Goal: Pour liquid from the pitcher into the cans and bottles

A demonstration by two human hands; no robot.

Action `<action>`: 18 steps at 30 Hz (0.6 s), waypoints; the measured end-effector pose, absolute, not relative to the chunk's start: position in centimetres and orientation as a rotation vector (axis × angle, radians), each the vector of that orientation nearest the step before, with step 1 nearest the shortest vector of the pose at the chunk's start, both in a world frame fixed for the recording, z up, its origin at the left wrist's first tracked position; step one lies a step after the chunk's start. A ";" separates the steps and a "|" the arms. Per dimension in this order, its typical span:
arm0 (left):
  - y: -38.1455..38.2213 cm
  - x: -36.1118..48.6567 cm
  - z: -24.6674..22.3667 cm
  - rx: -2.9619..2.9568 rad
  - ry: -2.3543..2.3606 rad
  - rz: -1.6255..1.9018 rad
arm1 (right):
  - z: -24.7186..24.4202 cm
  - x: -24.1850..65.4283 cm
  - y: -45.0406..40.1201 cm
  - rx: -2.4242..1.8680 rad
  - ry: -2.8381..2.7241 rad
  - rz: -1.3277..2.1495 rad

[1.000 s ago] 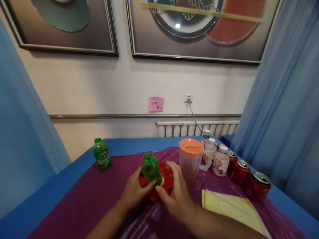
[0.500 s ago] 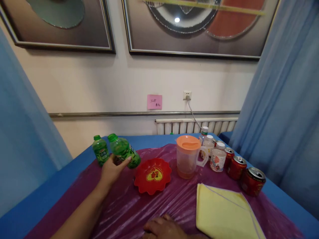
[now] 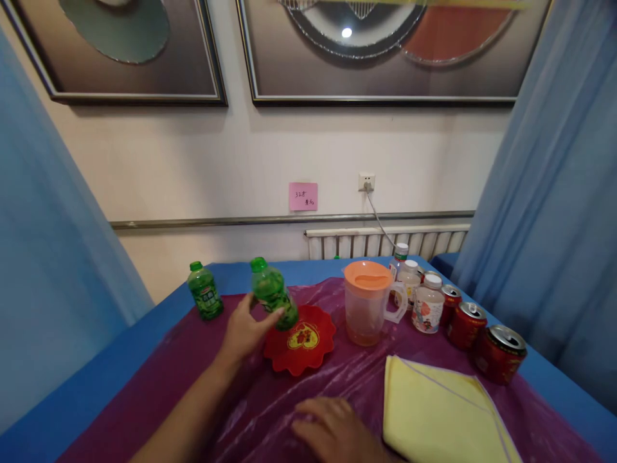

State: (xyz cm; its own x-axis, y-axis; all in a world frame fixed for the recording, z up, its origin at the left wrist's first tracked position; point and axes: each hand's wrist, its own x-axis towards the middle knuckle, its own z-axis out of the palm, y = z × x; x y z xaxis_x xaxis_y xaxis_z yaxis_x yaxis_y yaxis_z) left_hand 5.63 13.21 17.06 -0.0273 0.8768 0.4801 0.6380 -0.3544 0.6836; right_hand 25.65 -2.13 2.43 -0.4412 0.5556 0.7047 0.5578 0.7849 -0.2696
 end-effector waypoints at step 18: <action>14.7 6.2 7.7 2.317 1.528 1.295 | 10.0 41.6 9.4 -1.319 -0.865 0.385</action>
